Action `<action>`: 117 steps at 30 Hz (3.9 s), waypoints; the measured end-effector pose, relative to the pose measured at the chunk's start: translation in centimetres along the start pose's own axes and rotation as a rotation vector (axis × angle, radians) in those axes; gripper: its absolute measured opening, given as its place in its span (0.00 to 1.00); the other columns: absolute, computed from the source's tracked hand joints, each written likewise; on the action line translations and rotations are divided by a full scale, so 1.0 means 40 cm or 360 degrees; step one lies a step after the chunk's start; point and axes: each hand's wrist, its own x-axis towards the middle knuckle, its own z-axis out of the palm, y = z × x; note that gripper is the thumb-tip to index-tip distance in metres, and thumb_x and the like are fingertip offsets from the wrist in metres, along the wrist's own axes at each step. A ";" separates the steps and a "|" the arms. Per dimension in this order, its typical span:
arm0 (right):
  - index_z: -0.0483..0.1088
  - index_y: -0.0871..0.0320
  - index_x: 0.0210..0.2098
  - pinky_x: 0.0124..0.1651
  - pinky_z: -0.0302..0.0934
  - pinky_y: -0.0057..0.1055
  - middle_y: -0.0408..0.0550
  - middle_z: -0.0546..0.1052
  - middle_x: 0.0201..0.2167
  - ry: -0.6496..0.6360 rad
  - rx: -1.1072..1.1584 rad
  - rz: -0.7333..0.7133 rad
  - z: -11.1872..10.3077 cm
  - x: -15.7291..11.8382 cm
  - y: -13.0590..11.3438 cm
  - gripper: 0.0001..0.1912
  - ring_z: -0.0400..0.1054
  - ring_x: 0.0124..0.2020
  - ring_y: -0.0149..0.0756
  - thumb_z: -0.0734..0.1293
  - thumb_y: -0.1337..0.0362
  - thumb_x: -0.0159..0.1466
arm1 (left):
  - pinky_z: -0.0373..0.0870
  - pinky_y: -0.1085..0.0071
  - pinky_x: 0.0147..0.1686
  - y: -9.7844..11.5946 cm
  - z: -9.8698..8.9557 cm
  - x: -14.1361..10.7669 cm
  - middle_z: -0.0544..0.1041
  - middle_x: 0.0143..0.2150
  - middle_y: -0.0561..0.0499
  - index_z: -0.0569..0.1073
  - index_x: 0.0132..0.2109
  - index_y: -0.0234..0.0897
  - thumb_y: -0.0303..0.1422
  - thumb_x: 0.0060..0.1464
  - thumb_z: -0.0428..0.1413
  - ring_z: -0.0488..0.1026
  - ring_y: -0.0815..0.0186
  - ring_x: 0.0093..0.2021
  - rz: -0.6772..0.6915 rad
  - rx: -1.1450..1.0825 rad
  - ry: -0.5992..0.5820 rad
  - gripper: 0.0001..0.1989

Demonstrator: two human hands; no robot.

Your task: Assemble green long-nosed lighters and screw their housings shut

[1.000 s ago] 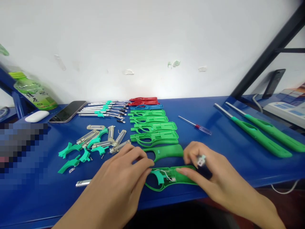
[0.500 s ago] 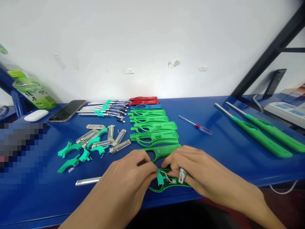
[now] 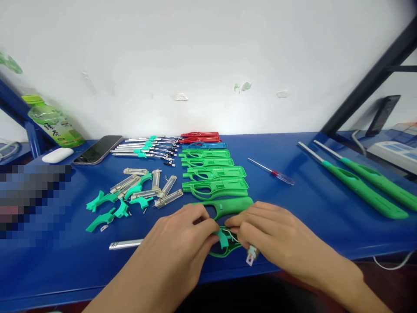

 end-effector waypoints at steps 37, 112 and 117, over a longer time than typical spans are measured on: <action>0.63 0.53 0.40 0.44 0.66 0.27 0.39 0.84 0.43 0.0213 0.0287 0.0088 0.029 -0.019 0.007 0.11 0.76 0.39 0.28 0.66 0.72 0.78 | 0.71 0.62 0.26 0.039 0.034 0.017 0.77 0.36 0.52 0.79 0.42 0.41 0.28 0.73 0.52 0.79 0.56 0.33 0.0023 0.0333 0.0344 0.12; 0.79 0.57 0.54 0.50 0.75 0.27 0.46 0.85 0.46 0.0390 0.0438 0.0434 -0.007 -0.061 0.007 0.10 0.79 0.45 0.32 0.71 0.72 0.75 | 0.73 0.62 0.38 0.043 0.091 0.032 0.78 0.40 0.48 0.78 0.47 0.35 0.22 0.72 0.55 0.68 0.60 0.40 0.0172 0.0076 0.0646 0.08; 0.80 0.57 0.53 0.48 0.76 0.28 0.46 0.85 0.45 0.0386 0.0432 0.0391 -0.008 -0.060 0.007 0.10 0.79 0.43 0.32 0.72 0.72 0.74 | 0.73 0.61 0.37 0.043 0.091 0.034 0.78 0.40 0.48 0.79 0.46 0.34 0.21 0.72 0.55 0.68 0.60 0.40 0.0189 0.0060 0.0653 0.08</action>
